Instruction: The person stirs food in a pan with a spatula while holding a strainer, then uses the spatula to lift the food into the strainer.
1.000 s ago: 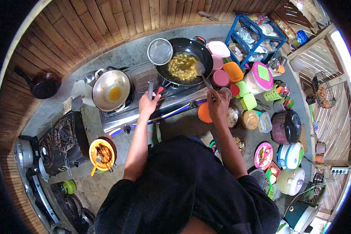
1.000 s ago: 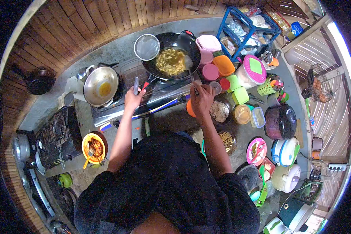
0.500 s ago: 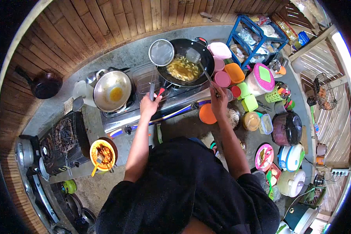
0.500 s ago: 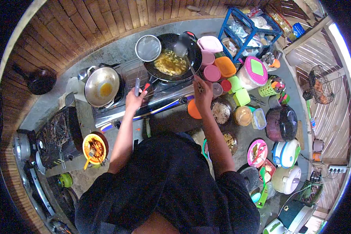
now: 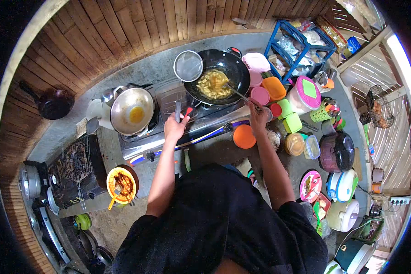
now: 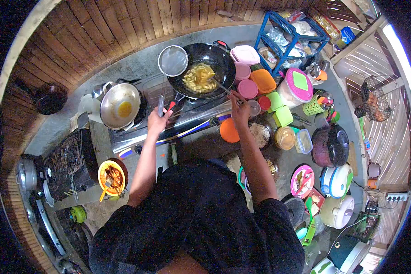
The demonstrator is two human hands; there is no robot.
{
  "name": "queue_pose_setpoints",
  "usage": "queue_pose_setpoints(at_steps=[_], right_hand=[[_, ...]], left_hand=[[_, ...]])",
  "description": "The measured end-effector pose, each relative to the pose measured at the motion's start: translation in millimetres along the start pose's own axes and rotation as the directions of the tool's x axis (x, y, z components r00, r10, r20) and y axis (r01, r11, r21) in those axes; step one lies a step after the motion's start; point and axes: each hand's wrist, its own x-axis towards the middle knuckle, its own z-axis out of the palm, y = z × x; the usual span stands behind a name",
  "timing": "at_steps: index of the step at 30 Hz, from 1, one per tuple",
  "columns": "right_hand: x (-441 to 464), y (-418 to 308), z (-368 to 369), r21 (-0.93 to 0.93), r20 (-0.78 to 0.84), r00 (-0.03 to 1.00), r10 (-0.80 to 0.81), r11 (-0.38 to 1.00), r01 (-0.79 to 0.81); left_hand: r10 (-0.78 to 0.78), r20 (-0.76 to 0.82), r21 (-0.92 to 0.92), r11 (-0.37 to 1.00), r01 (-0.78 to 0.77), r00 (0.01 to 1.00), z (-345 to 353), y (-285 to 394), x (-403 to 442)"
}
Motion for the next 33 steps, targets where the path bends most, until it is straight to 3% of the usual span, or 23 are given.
queue_pose_setpoints(at_steps=[5, 7, 11, 13, 16, 17, 19, 23, 25, 26, 28, 32, 33], right_hand=[[-5.3, -12.2, 1.7, -0.070, 0.089, 0.994, -0.070, 0.995, 0.076], [-1.8, -8.7, -0.7, -0.345, 0.083, 0.947, -0.309, 0.883, 0.318], [7.5, -8.8, -3.9, -0.453, 0.014, 0.941, -0.337, 0.837, 0.306], [15.4, -11.3, -6.6, -0.644, 0.076, 0.866, -0.494, 0.639, 0.421], [19.6, -12.3, -0.6, -0.748, 0.076, 0.892, -0.446, 0.565, 0.347], [23.4, -8.2, 2.5, -0.748, 0.075, 0.891, -0.447, 0.566, 0.347], [32.3, 8.2, 9.0, -0.565, 0.032, 0.959, -0.283, 0.786, 0.251], [38.3, 14.9, 14.6, -0.427, 0.146, 0.966, -0.215, 0.867, 0.257], [35.0, 7.7, 16.5, -0.139, 0.217, 0.973, -0.085, 0.983, 0.117], [32.4, 4.0, 16.5, -0.140, 0.218, 0.972, -0.085, 0.983, 0.118], [24.5, -9.6, 17.9, 0.035, 0.182, 0.980, -0.075, 0.997, 0.070], [24.1, -6.3, 11.6, -0.079, 0.194, 0.975, -0.109, 0.989, 0.127], [21.2, -8.3, 9.3, -0.233, 0.156, 0.971, -0.181, 0.949, 0.214]], left_hand=[[-0.002, -0.006, 0.026, 1.000, 0.002, 1.000, -1.9, 2.0, -1.8], [-0.003, -0.004, 0.037, 0.999, 0.003, 1.000, -2.6, 4.5, -1.7], [-0.004, -0.003, 0.032, 0.999, 0.005, 1.000, -3.9, 6.5, -4.1], [-0.016, 0.003, 0.016, 1.000, 0.016, 1.000, -2.9, 6.4, -4.7], [0.003, -0.002, 0.014, 1.000, -0.003, 1.000, -3.3, 7.5, -3.0], [0.004, -0.004, 0.026, 1.000, -0.004, 1.000, -2.9, 7.1, -2.9], [0.003, -0.009, 0.038, 0.999, -0.002, 1.000, -2.3, 5.8, -2.6], [-0.005, -0.006, 0.029, 1.000, 0.005, 1.000, -1.0, 2.2, 0.0], [-0.008, -0.005, 0.023, 1.000, 0.008, 1.000, -1.0, 1.3, -1.0], [-0.007, -0.005, 0.026, 1.000, 0.007, 1.000, -1.1, 1.3, -0.8], [-0.006, -0.003, 0.027, 1.000, 0.007, 1.000, -1.5, 2.3, -0.5], [-0.015, 0.000, 0.029, 0.999, 0.015, 1.000, -2.2, 3.6, -0.2], [-0.017, 0.001, 0.038, 0.999, 0.017, 1.000, -1.4, 2.4, 0.1]])
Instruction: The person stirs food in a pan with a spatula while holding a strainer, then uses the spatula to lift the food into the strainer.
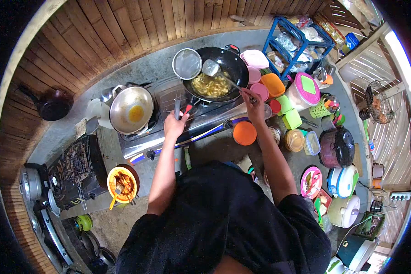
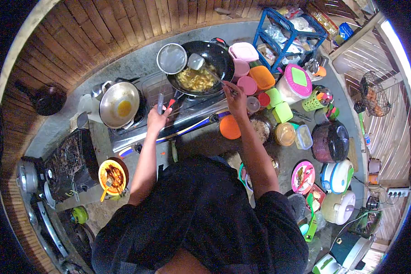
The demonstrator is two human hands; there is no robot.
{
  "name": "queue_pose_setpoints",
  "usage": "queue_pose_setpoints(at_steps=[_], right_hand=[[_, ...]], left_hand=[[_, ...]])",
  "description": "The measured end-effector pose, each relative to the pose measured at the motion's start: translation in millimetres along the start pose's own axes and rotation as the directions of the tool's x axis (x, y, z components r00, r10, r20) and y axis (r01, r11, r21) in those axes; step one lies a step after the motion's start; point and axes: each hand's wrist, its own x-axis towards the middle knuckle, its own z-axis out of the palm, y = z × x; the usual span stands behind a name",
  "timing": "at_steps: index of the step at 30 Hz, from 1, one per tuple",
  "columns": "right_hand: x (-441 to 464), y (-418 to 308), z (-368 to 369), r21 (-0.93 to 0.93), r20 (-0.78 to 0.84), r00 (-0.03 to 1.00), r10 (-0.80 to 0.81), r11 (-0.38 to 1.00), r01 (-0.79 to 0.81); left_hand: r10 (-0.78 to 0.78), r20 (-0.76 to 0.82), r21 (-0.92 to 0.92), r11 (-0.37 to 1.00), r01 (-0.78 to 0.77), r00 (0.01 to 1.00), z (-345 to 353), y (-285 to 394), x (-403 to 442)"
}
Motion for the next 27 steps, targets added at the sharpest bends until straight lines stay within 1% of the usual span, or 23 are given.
queue_pose_setpoints(at_steps=[1, 2, 3, 4, 5, 7, 8, 10, 11, 13, 14, 16, 17, 18, 19, 20, 22, 23, 25, 27], right_hand=[[-2.7, -2.1, -2.6, -0.170, -0.044, 0.997, -0.069, 0.984, 0.061], [-5.3, -4.6, -6.2, -0.172, -0.042, 0.997, -0.069, 0.983, 0.060], [-8.1, -10.7, -10.1, -0.265, -0.067, 0.993, -0.095, 0.961, 0.074], [-9.0, -15.0, -12.7, -0.356, -0.089, 0.988, -0.124, 0.931, 0.085], [-9.3, -11.1, -14.3, -0.356, -0.088, 0.988, -0.125, 0.931, 0.086], [-10.8, -3.8, -16.4, -0.551, -0.131, 0.956, -0.264, 0.820, 0.151], [-11.8, -0.1, -17.8, -0.552, -0.131, 0.955, -0.265, 0.820, 0.152], [-17.2, -2.8, -20.2, -0.631, -0.112, 0.941, -0.318, 0.755, 0.180], [-20.4, -4.0, -20.0, -0.631, -0.111, 0.942, -0.318, 0.755, 0.181], [-27.8, -6.6, -19.8, -0.449, -0.118, 0.964, -0.237, 0.879, 0.161], [-32.6, -8.0, -19.6, -0.450, -0.116, 0.965, -0.237, 0.878, 0.161], [-40.5, -19.4, -14.7, -0.393, -0.106, 0.994, -0.001, 0.919, -0.041], [-42.7, -13.0, -9.2, -0.393, -0.106, 0.994, -0.001, 0.918, -0.041], [-46.7, -0.2, -2.2, -0.155, -0.107, 0.994, 0.025, 0.987, -0.042], [-48.7, 4.5, 2.0, 0.094, -0.102, 0.994, 0.051, 0.995, -0.042], [-49.8, 8.8, 2.2, 0.093, -0.101, 0.994, 0.051, 0.995, -0.042], [-52.1, 5.7, 3.3, 0.010, -0.074, 0.996, -0.046, 0.999, 0.047], [-53.6, 4.0, 2.8, 0.010, -0.073, 0.996, -0.046, 0.999, 0.047], [-52.7, -14.1, 0.1, -0.215, -0.073, 0.987, -0.142, 0.969, 0.123], [-51.3, -22.7, -3.1, -0.251, -0.069, 0.989, -0.131, 0.962, 0.110]], left_hand=[[-0.002, 0.001, -0.001, 1.000, 0.002, 1.000, 0.8, -1.5, 0.3], [0.022, -0.009, 0.001, 1.000, -0.022, 1.000, 1.1, -2.7, 0.8], [0.047, -0.019, 0.003, 0.999, -0.047, 0.999, -0.3, -0.6, -0.5], [0.046, -0.020, 0.002, 0.999, -0.046, 0.999, -1.4, 2.0, -1.8], [0.016, -0.008, 0.006, 1.000, -0.016, 1.000, -2.4, 4.5, -3.2], [-0.015, 0.003, 0.011, 1.000, 0.014, 1.000, -3.4, 6.1, -4.0], [-0.006, 0.005, 0.009, 1.000, 0.006, 1.000, -3.2, 5.4, -3.5], [0.000, 0.006, 0.006, 1.000, 0.000, 1.000, -4.0, 7.1, -4.9], [-0.002, 0.006, 0.002, 1.000, 0.002, 1.000, -4.4, 7.9, -5.4], [-0.005, 0.006, -0.004, 1.000, 0.005, 1.000, -4.5, 7.7, -5.4], [0.006, 0.007, 0.000, 1.000, -0.006, 1.000, -4.8, 7.6, -4.8], [0.016, 0.009, 0.003, 1.000, -0.016, 1.000, -4.0, 6.8, -4.5], [0.012, 0.011, -0.004, 1.000, -0.012, 1.000, -3.8, 6.4, -4.2], [0.007, 0.013, -0.010, 1.000, -0.007, 1.000, -3.5, 6.2, -4.4], [0.007, 0.013, -0.010, 1.000, -0.007, 1.000, -3.3, 6.3, -4.6], [0.008, 0.009, -0.016, 1.000, -0.008, 1.000, -3.1, 6.3, -5.1], [0.009, 0.002, -0.023, 1.000, -0.009, 1.000, -3.3, 5.8, -5.1], [0.009, 0.008, -0.010, 1.000, -0.009, 1.000, -3.5, 5.7, -4.8], [0.011, 0.014, 0.003, 1.000, -0.011, 1.000, -2.3, 2.7, -1.9], [0.013, 0.009, 0.001, 1.000, -0.013, 1.000, -0.5, -0.2, -0.2]])
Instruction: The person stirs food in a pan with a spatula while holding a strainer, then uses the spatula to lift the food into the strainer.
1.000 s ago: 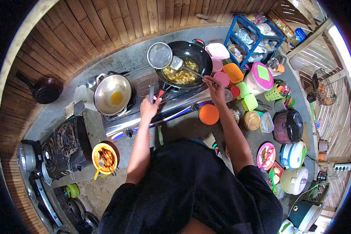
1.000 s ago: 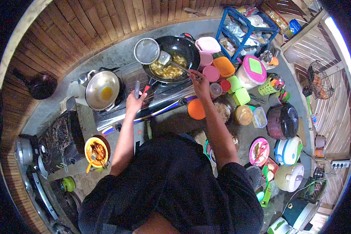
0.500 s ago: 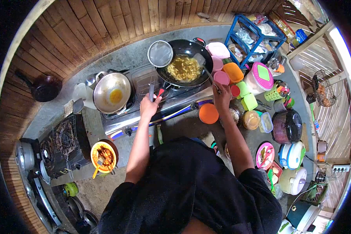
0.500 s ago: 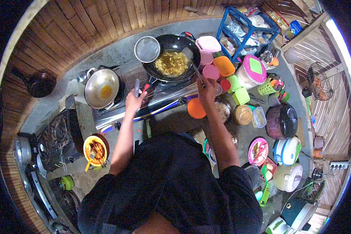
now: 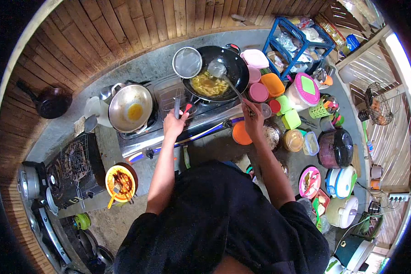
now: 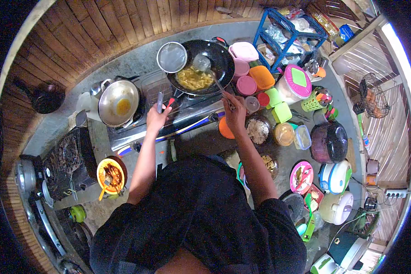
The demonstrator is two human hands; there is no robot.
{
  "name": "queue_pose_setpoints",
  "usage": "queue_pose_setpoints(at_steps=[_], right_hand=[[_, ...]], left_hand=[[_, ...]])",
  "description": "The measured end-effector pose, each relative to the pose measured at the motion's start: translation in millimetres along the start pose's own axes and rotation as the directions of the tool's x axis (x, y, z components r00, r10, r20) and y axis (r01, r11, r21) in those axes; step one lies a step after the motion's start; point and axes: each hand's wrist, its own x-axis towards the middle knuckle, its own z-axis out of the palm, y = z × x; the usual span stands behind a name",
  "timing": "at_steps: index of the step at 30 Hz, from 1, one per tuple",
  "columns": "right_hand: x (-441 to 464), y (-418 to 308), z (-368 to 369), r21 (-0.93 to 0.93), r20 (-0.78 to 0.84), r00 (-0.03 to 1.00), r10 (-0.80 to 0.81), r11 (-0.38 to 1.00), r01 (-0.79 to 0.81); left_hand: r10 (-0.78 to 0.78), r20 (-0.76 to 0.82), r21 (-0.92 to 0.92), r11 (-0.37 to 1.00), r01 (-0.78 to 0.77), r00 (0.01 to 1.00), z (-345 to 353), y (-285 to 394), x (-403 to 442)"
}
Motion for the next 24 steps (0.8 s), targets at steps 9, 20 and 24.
queue_pose_setpoints(at_steps=[9, 20, 24], right_hand=[[5.6, -12.1, -17.2, -0.521, 0.046, 0.973, -0.227, 0.825, 0.218], [-18.6, -7.9, 2.4, -0.054, 0.018, 0.991, 0.130, 0.990, -0.129], [-15.9, -5.5, 7.3, 0.014, -0.017, 0.998, 0.064, 0.998, -0.063]], left_hand=[[0.004, 0.008, -0.020, 1.000, -0.004, 1.000, 0.0, -1.2, 0.6], [-0.014, 0.011, -0.001, 1.000, 0.014, 1.000, -1.9, 2.7, -1.7], [-0.022, 0.017, -0.002, 1.000, 0.022, 1.000, 0.1, -0.8, 0.9]])
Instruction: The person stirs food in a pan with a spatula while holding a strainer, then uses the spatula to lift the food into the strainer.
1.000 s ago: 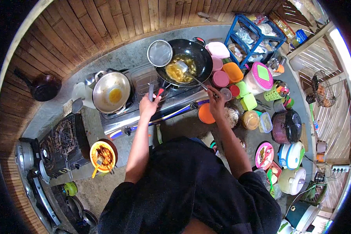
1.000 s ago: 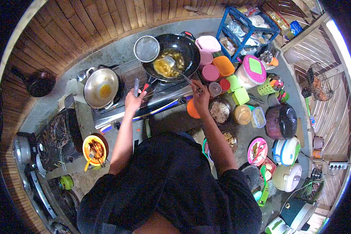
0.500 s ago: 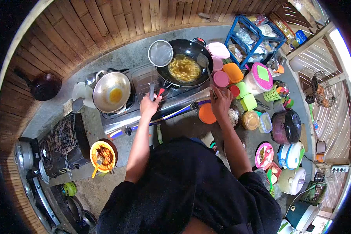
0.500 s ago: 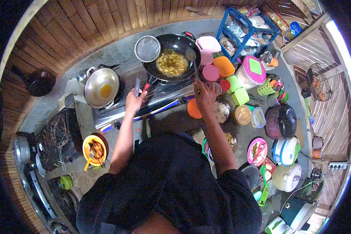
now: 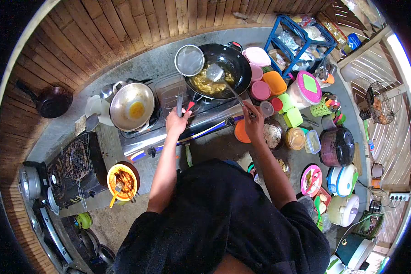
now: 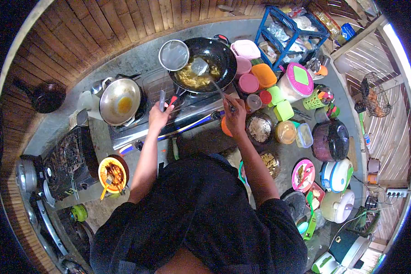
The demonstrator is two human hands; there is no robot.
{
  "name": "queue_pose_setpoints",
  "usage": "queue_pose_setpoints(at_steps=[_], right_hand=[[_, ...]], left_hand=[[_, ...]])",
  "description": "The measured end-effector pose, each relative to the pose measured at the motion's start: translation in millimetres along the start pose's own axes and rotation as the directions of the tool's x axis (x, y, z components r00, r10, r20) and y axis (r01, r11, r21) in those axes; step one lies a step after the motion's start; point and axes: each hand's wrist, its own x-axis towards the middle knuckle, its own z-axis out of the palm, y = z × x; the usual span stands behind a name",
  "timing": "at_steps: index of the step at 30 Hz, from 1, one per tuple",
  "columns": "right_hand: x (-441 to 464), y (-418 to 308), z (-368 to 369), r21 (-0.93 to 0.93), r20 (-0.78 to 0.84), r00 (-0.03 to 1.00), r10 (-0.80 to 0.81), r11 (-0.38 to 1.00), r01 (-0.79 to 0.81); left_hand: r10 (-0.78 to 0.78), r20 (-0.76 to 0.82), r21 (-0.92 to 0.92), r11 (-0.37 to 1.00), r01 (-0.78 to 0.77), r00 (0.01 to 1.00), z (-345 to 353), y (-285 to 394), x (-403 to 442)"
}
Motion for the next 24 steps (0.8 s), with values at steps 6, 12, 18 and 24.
queue_pose_setpoints(at_steps=[6, 12, 18, 24], right_hand=[[19.5, 7.9, -12.2, -0.150, -0.054, 0.992, -0.114, 0.983, 0.105], [32.2, 28.6, -17.6, -0.358, -0.073, 0.960, -0.271, 0.905, 0.229], [17.3, 22.9, -7.5, -0.282, -0.066, 0.993, -0.095, 0.957, 0.073], [11.0, 24.0, 4.1, 0.388, 0.093, 0.966, 0.242, 0.885, -0.259]], left_hand=[[-0.006, 0.005, -0.014, 1.000, 0.006, 1.000, -0.1, -0.2, -0.5], [0.023, -0.003, -0.003, 1.000, -0.023, 1.000, -2.5, 2.9, -3.0], [0.012, 0.004, -0.027, 1.000, -0.012, 1.000, -1.4, 1.7, -2.1], [0.011, 0.013, 0.007, 1.000, -0.011, 1.000, -3.1, 4.6, -3.0]])
